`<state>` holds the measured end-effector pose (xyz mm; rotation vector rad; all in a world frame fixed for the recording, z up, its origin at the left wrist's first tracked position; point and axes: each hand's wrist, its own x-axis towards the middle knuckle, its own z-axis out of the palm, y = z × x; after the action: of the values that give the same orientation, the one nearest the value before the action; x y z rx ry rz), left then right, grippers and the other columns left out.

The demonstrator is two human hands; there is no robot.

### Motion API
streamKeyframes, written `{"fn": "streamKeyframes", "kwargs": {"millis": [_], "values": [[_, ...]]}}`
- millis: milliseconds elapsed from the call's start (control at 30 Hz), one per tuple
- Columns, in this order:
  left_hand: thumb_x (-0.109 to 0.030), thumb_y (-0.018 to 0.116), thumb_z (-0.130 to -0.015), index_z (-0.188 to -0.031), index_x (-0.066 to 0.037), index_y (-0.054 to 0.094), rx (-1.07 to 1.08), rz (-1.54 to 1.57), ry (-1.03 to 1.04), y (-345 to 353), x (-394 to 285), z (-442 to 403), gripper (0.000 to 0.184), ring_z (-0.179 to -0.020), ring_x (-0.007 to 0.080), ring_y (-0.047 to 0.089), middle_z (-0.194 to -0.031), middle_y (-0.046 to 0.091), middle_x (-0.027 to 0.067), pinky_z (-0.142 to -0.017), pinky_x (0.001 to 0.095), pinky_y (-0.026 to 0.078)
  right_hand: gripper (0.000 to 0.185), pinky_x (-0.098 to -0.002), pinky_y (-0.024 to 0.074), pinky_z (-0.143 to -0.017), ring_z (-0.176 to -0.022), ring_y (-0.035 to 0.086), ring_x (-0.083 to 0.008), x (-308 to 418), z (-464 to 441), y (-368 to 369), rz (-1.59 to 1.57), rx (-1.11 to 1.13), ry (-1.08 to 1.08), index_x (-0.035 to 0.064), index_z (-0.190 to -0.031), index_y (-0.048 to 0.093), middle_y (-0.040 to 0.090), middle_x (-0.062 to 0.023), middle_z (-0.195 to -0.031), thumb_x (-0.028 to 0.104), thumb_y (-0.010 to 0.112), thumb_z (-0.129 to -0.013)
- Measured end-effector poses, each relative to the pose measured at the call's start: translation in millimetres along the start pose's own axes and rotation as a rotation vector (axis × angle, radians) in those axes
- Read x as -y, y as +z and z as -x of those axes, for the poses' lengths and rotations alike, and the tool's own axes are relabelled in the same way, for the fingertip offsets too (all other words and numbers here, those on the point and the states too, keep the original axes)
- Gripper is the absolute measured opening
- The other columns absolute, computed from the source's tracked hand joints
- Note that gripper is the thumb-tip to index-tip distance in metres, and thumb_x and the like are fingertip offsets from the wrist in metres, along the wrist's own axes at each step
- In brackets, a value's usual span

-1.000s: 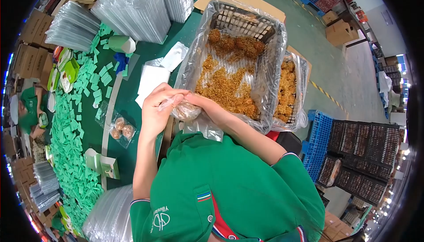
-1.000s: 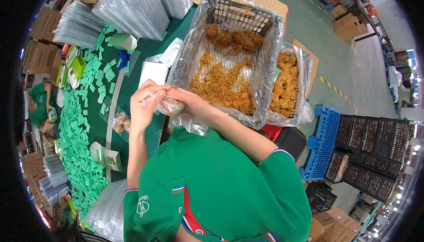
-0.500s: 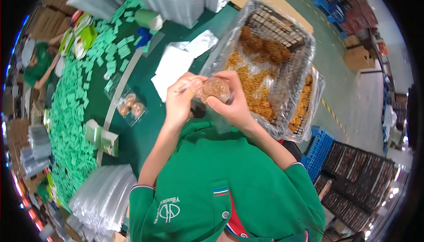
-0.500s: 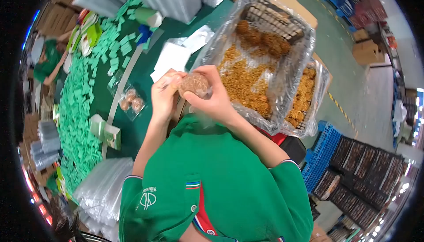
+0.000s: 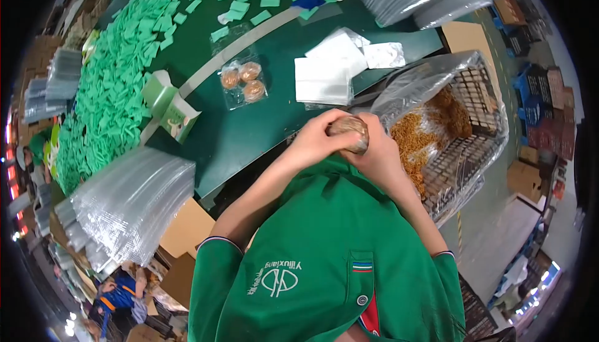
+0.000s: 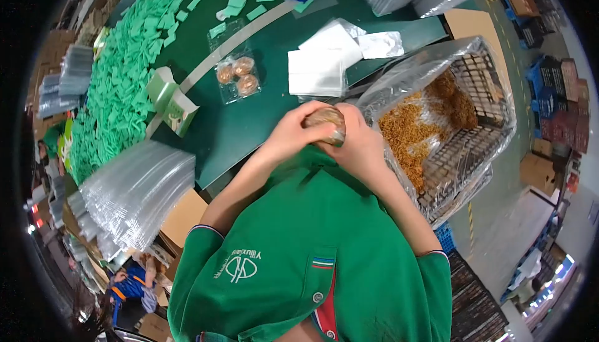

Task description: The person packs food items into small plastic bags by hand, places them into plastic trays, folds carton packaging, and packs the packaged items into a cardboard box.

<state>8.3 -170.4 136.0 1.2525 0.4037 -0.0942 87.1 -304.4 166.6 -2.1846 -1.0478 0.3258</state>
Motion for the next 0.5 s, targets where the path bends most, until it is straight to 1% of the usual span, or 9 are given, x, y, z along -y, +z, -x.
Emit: {"fn": "streamKeyframes", "kwargs": {"millis": [67, 100, 133, 167, 200, 267, 367, 400, 500], "values": [[-0.016, 0.065, -0.08, -0.115, 0.001, 0.052, -0.067, 0.234, 0.013, -23.5, 14.2, 7.9, 0.04, -0.095, 0.0147, 0.056, -0.103, 0.059, 0.0072, -0.084, 0.0274, 0.044, 0.044, -0.038, 0.0497, -0.062, -0.074, 0.061, -0.0311, 4.2, -5.6, 7.5, -0.13, 0.085, 0.05, 0.012, -0.11, 0.049, 0.059, -0.012, -0.091, 0.009, 0.066, -0.069], [-0.012, 0.061, -0.083, -0.117, 0.001, 0.05, -0.105, 0.233, 0.057, -36.2, 20.7, 12.1, 0.039, -0.097, 0.0147, 0.056, -0.107, 0.058, 0.0085, -0.083, 0.0275, 0.046, 0.042, -0.0385, 0.0494, -0.064, -0.077, 0.061, -0.0318, 3.5, -7.9, 10.7, -0.151, 0.163, 0.087, 0.0118, -0.109, 0.049, 0.06, -0.0126, -0.09, 0.007, 0.064, -0.07], [-0.013, 0.059, -0.084, -0.121, 0.001, 0.047, -0.235, 0.39, 0.029, -44.2, 24.4, 18.7, 0.041, -0.098, 0.0164, 0.057, -0.109, 0.058, 0.0097, -0.082, 0.0277, 0.048, 0.04, -0.039, 0.0491, -0.067, -0.079, 0.061, -0.0326, 3.6, -10.1, 13.4, -0.171, 0.24, 0.126, 0.0115, -0.108, 0.049, 0.061, -0.0133, -0.09, 0.004, 0.062, -0.07], [-0.018, 0.057, -0.087, -0.122, 0.002, 0.044, -0.244, 0.587, 0.028, -58.5, 24.0, 24.3, 0.043, -0.098, 0.0185, 0.058, -0.11, 0.057, 0.0113, -0.082, 0.0286, 0.049, 0.035, -0.0386, 0.0483, -0.067, -0.079, 0.06, -0.0329, 5.7, -14.4, 14.2, -0.174, 0.266, 0.076, 0.0095, -0.104, 0.051, 0.06, -0.0132, -0.085, -0.001, 0.057, -0.071], [-0.024, 0.055, -0.088, -0.12, 0.003, 0.046, -0.267, 0.625, 0.078, -68.7, 22.2, 29.3, 0.042, -0.095, 0.0198, 0.059, -0.111, 0.057, 0.0122, -0.08, 0.0288, 0.049, 0.033, -0.0386, 0.0483, -0.066, -0.078, 0.06, -0.0331, 4.0, -16.3, 18.1, -0.172, 0.28, 0.041, 0.009, -0.102, 0.051, 0.06, -0.013, -0.086, -0.002, 0.056, -0.071], [-0.018, 0.059, -0.087, -0.117, 0.004, 0.046, -0.292, 0.715, 0.103, -93.9, 28.1, 36.0, 0.039, -0.095, 0.017, 0.058, -0.107, 0.058, 0.0112, -0.083, 0.0293, 0.048, 0.029, -0.0386, 0.0481, -0.066, -0.078, 0.06, -0.0335, -3.3, -19.0, 27.2, -0.166, 0.301, -0.032, 0.008, -0.098, 0.053, 0.06, -0.0124, -0.086, -0.003, 0.055, -0.071], [-0.018, 0.059, -0.087, -0.114, 0.002, 0.049, -0.594, 0.513, 0.246, -129.2, 47.9, 34.3, 0.035, -0.098, 0.0152, 0.055, -0.108, 0.057, 0.0097, -0.086, 0.0294, 0.044, 0.025, -0.0385, 0.0474, -0.065, -0.076, 0.059, -0.0334, -4.6, -23.8, 34.1, -0.172, 0.304, -0.013, 0.0075, -0.094, 0.053, 0.06, -0.0127, -0.085, -0.003, 0.055, -0.072], [-0.016, 0.061, -0.086, -0.111, 0.0, 0.049, -0.723, 0.425, 0.285, -141.5, 55.1, 32.1, 0.032, -0.093, 0.0135, 0.055, -0.104, 0.057, 0.0077, -0.085, 0.0278, 0.043, 0.024, -0.0382, 0.047, -0.065, -0.075, 0.059, -0.0333, -4.2, -25.3, 35.5, -0.184, 0.312, 0.019, 0.0072, -0.094, 0.053, 0.06, -0.0129, -0.084, -0.002, 0.054, -0.072], [-0.013, 0.066, -0.079, -0.108, -0.001, 0.048, -0.966, 0.018, 0.268, -168.1, 76.6, 22.7, 0.036, -0.087, 0.0122, 0.053, -0.098, 0.054, 0.006, -0.079, 0.0273, 0.044, 0.021, -0.0374, 0.0459, -0.063, -0.073, 0.058, -0.033, -3.2, -33.0, 40.3, -0.201, 0.337, 0.088, 0.0065, -0.092, 0.053, 0.06, -0.0138, -0.082, -0.001, 0.054, -0.073]]}}
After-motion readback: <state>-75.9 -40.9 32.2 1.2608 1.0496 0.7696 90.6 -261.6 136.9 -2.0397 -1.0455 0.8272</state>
